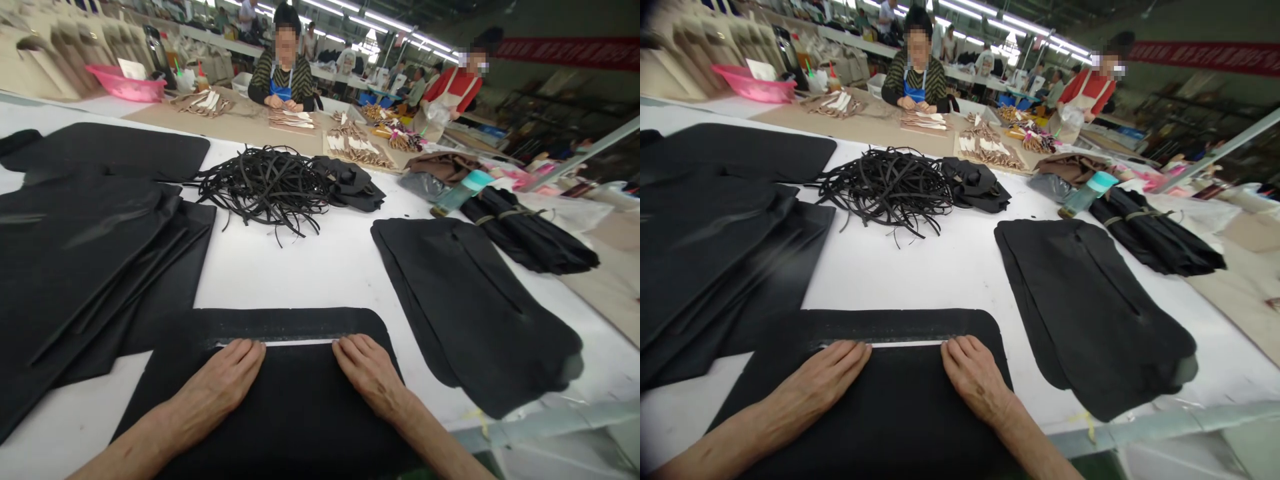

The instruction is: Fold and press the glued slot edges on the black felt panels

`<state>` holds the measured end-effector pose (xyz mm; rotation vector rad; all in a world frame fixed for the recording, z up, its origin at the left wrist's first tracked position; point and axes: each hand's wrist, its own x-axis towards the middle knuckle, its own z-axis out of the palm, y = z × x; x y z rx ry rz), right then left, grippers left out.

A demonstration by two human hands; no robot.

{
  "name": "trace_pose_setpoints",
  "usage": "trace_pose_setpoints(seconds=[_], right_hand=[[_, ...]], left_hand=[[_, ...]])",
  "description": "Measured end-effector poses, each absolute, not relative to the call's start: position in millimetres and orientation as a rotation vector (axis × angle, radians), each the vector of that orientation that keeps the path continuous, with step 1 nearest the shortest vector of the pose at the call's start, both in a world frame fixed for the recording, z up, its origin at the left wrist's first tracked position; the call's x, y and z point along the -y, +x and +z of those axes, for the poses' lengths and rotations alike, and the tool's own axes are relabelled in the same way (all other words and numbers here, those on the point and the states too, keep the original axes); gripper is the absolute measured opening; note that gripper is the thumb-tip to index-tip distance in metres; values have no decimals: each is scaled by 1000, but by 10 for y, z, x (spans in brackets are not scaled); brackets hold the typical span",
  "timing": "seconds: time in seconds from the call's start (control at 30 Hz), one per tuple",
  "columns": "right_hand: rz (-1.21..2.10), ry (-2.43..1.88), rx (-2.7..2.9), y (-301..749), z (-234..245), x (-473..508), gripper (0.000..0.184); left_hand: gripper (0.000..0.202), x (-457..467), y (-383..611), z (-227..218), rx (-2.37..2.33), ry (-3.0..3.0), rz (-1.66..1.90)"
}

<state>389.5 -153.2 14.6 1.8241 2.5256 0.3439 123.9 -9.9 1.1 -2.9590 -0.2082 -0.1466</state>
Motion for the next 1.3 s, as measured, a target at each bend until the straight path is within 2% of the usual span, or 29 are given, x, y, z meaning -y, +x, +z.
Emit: trace_pose_setpoints(seconds=[0.23,0.5,0.67,0.87,1.1,1.3], right_hand=[[411,1914,-2383,4052,110,1715,31],[509,2418,-1986,3804,133,1749,36],[419,2287,-2258,3567,70,1663,42],[579,2096,-2351,3681,-104,1707,42],[662,2018,-2369,3704,-84,1703,42],[651,2055,-2363,3689,-60,1681,44]], left_hand=[[45,95,1221,-121,241,-2943,-237],[43,100,1227,-156,270,-2938,-212],[45,119,1227,-16,259,-2948,-132],[37,6,1017,115,252,-3000,-120],[36,-139,724,192,266,-3087,-194],[28,-186,623,154,590,-3296,-241]])
